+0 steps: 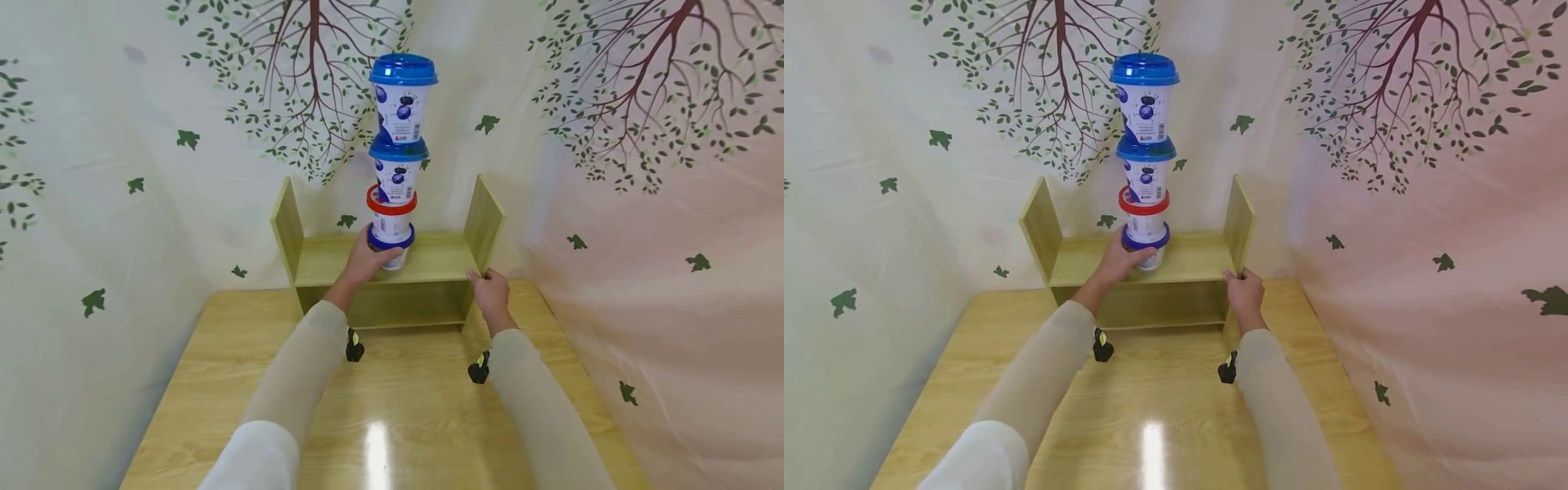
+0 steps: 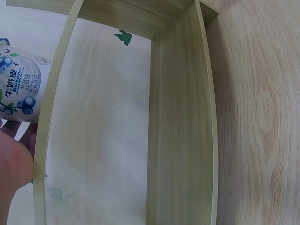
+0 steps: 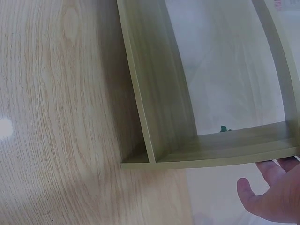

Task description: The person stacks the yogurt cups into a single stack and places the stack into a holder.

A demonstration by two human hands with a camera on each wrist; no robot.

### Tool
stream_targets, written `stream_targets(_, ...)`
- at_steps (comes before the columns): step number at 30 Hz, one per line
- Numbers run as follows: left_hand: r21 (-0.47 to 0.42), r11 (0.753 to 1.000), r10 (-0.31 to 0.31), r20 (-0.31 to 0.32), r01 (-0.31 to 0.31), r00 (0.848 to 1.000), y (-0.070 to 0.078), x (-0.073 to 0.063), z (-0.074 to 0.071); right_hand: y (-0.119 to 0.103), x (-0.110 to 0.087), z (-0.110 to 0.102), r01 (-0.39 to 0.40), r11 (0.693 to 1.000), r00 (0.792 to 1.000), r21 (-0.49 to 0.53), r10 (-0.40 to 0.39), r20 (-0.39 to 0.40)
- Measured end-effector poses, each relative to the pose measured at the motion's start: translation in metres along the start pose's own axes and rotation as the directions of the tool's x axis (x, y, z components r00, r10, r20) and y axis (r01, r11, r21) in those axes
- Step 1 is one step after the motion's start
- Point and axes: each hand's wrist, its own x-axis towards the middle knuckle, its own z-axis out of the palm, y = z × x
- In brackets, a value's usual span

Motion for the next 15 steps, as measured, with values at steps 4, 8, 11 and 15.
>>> stream_targets(4, 0.005, 1.0, -0.009, -0.003, 0.009, 1.0, -0.0012, 0.001, 0.002, 0.0007, 0.0002, -0.0019, -0.005, 1.0, 1.0, 0.011, 0.005, 0.007)
stream_targets(8, 0.017, 0.999, -0.028, 0.001, 0.028, 1.0, -0.0013, -0.0014, 0.0016, 0.0018, -0.0019, -0.0018, -0.015, 1.0, 1.0, 0.009, 0.015, 0.013)
stream_targets(11, 0.01, 1.0, -0.023, 0.0, 0.023, 1.0, -0.0005, -0.0023, 0.0, 0.0015, -0.0018, 0.0, -0.001, 1.0, 1.0, 0.001, 0.001, 0.013)
stream_targets(15, 0.019, 1.0, -0.009, -0.014, 0.01, 1.0, 0.0, -0.0029, -0.0019, 0.0011, 0.0005, 0.0026, 0.035, 0.999, 0.999, -0.028, -0.035, 0.008)
